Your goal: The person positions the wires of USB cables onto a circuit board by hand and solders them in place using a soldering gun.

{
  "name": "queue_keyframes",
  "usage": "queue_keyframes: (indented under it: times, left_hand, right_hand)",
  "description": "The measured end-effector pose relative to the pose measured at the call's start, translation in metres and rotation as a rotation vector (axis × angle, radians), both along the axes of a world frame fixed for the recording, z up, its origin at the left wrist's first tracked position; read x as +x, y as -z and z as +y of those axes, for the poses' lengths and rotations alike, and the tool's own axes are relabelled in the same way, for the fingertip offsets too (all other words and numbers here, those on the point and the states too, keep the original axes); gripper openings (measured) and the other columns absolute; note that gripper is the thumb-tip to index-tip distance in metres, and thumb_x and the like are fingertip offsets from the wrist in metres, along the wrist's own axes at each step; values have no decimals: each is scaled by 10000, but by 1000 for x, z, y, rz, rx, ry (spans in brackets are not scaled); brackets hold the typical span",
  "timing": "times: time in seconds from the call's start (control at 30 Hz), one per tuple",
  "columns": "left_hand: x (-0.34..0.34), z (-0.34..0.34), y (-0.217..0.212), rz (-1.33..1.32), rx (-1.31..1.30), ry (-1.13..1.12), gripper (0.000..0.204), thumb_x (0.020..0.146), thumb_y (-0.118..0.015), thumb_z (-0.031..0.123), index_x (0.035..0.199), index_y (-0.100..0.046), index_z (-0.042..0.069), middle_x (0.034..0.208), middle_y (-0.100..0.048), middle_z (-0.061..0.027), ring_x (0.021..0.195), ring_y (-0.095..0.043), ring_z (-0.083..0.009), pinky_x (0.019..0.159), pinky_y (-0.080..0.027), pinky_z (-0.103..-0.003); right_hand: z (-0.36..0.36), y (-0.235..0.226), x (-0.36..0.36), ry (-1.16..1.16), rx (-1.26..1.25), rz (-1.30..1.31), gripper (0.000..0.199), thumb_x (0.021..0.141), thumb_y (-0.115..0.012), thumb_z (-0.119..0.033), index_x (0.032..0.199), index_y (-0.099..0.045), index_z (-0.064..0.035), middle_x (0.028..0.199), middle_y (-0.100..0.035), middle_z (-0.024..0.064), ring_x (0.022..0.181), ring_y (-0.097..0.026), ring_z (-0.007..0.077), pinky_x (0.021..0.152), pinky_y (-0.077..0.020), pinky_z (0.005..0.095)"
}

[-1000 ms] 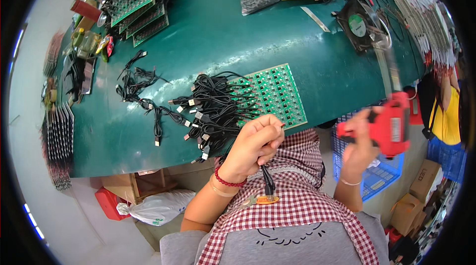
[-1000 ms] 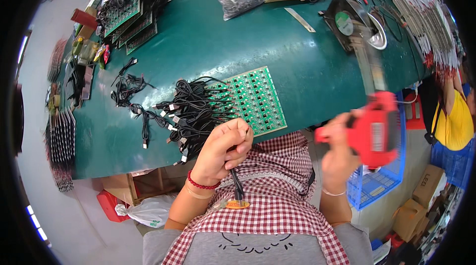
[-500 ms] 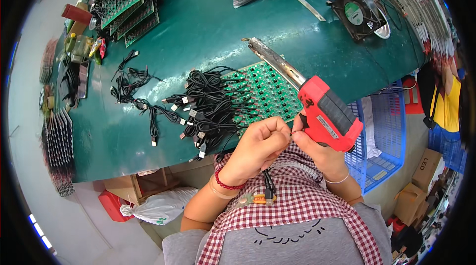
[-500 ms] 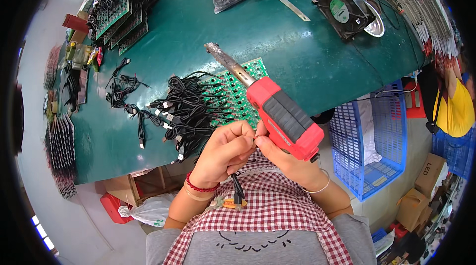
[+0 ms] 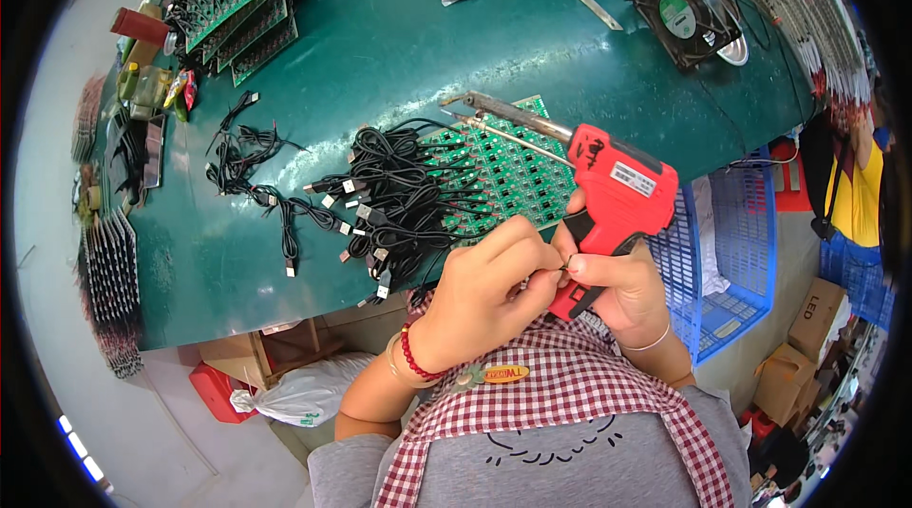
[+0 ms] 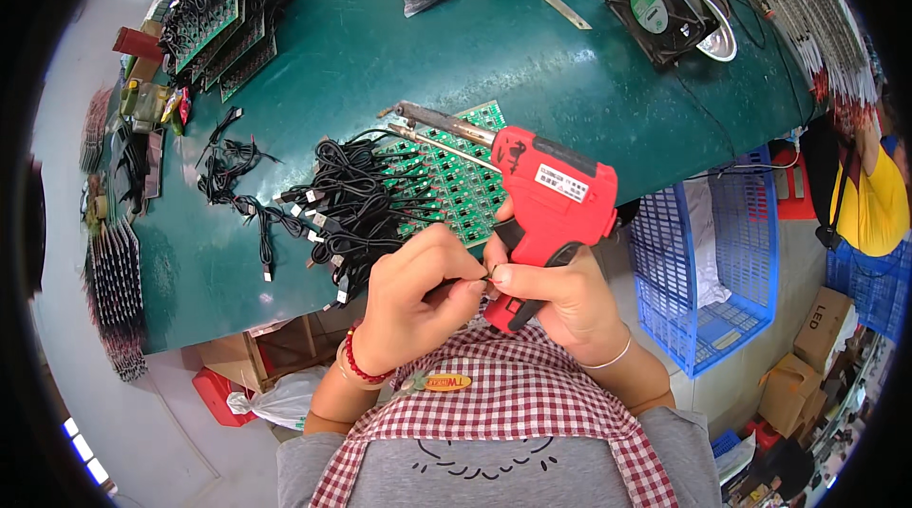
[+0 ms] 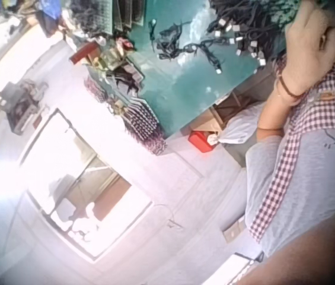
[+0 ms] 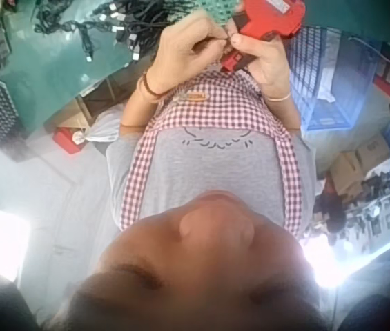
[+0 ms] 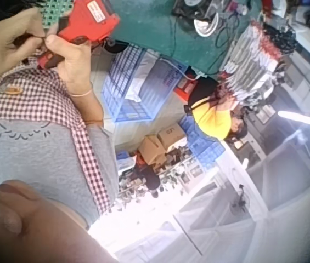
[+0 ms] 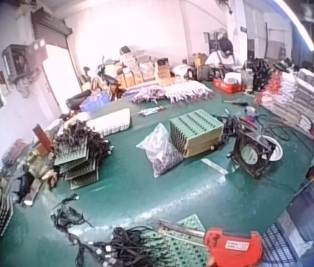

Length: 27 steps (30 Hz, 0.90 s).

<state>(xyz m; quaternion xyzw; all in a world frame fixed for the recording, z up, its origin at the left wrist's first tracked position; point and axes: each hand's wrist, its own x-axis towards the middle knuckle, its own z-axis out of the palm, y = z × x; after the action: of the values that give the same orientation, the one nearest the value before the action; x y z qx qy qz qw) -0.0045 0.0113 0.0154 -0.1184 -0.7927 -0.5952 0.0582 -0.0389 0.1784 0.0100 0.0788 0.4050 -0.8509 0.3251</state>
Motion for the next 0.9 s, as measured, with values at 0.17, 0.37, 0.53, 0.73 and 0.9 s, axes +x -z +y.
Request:
queue_keyframes:
  times: [0.17,0.37,0.53,0.73,0.9]
  left_hand:
    - [14,-4,2,-172,-101,-116,114,739,-628,-19,807,-559,41,732,-532,-70,584,-568,-204,497,-446,-308]
    - [17,0,33,-181,-432,-361,112,722,-648,7,756,-549,47,942,-555,-38,509,-534,-175,451,-416,-301]
    - [11,0,42,-184,-617,-354,101,717,-640,34,738,-544,55,1041,-553,-44,498,-565,-231,444,-440,-347]
    - [8,-1,42,-216,-716,-325,86,735,-627,46,745,-542,38,1051,-538,-48,496,-567,-240,433,-446,-351]
    - [5,-4,40,-232,-719,-286,80,746,-620,46,766,-544,33,1017,-530,-55,503,-567,-248,437,-453,-360]
  right_hand:
    - [6,12,8,70,167,179,436,785,-632,39,1176,-454,-27,849,-583,86,753,-581,163,689,-489,293]
    - [35,23,20,162,382,331,362,864,-594,-76,1187,-451,-3,775,-546,84,656,-537,144,628,-470,290]
    - [80,40,43,49,468,431,367,913,-560,-185,1202,-445,11,682,-503,66,558,-467,118,542,-426,288]
    - [114,51,73,-41,553,325,228,832,-662,-113,988,-574,28,778,-580,47,680,-537,116,601,-444,259]
    - [115,51,78,-94,550,291,218,825,-671,-102,986,-589,21,785,-588,45,685,-541,112,614,-454,263]
